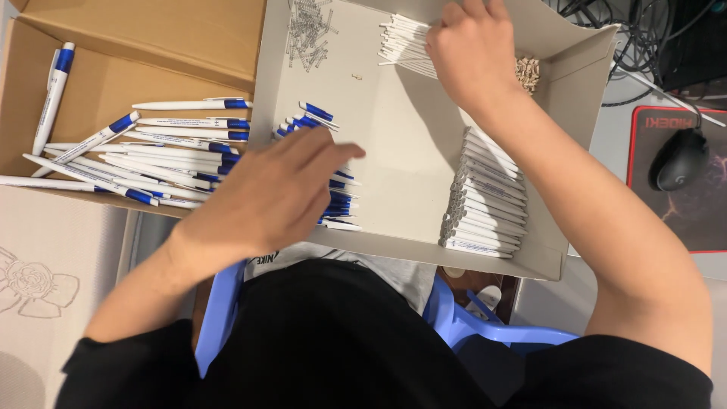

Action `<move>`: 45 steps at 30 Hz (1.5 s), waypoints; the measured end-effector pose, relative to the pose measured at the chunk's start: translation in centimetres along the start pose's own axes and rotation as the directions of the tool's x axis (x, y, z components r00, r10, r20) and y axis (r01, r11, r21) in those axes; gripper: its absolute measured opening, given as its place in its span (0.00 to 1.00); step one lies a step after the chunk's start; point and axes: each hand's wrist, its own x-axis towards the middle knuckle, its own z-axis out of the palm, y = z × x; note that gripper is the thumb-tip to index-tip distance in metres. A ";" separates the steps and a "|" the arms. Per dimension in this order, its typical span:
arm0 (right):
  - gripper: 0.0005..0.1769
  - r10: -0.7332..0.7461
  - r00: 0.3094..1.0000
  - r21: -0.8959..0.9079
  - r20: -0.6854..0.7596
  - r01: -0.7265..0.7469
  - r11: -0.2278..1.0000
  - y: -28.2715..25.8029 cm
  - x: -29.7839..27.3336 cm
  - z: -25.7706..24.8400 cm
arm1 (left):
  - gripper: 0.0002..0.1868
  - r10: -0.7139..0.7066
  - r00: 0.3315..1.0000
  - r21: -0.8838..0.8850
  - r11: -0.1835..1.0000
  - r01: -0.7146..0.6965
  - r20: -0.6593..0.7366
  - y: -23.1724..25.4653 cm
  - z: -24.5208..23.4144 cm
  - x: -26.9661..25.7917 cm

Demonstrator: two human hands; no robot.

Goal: Disassembling ballpoint pens and sorting the barrels, ink cartridges, and springs into separate piles within a box.

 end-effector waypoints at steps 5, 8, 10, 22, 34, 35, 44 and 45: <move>0.14 -0.058 0.998 -0.090 0.012 0.059 0.994 -0.5 0.2 -0.2 | 0.18 0.030 0.998 -0.056 0.998 -0.033 -0.061 0.8 1.0 -0.9; 0.03 -0.061 0.997 0.092 0.040 0.057 0.994 -1.4 1.4 -2.0 | 0.18 0.057 0.992 -0.078 0.995 -0.066 -0.108 0.8 1.5 -1.4; 0.05 -0.083 0.994 0.224 0.075 0.064 0.973 -3.2 1.9 -2.5 | 0.19 0.068 0.991 -0.061 0.995 -0.075 -0.118 0.8 1.8 -1.6; 0.05 -0.145 0.989 0.268 0.001 0.140 0.953 -7.6 3.3 -3.8 | 0.12 0.011 0.986 -0.077 0.997 -0.024 -0.166 1.0 2.3 -1.8; 0.14 0.088 0.881 -0.276 0.464 0.050 0.960 4.6 -8.2 -2.0 | 0.10 -0.005 0.986 -0.276 0.960 -0.042 -0.165 0.6 2.0 -1.5; 0.12 0.113 0.833 -0.296 0.541 0.063 0.953 4.8 -8.6 -1.8 | 0.09 0.003 0.981 -0.267 0.962 -0.056 -0.193 0.6 1.8 -1.4; 0.11 0.158 0.846 0.336 0.510 -0.365 0.868 -0.4 -5.6 -20.1 | 0.09 0.000 0.979 -0.322 0.944 -0.067 -0.205 1.4 1.5 -0.9; 0.11 0.158 0.847 0.335 0.507 -0.362 0.870 -1.0 -5.3 -21.8 | 0.09 0.001 0.978 -0.319 0.945 -0.069 -0.208 1.6 1.6 -0.8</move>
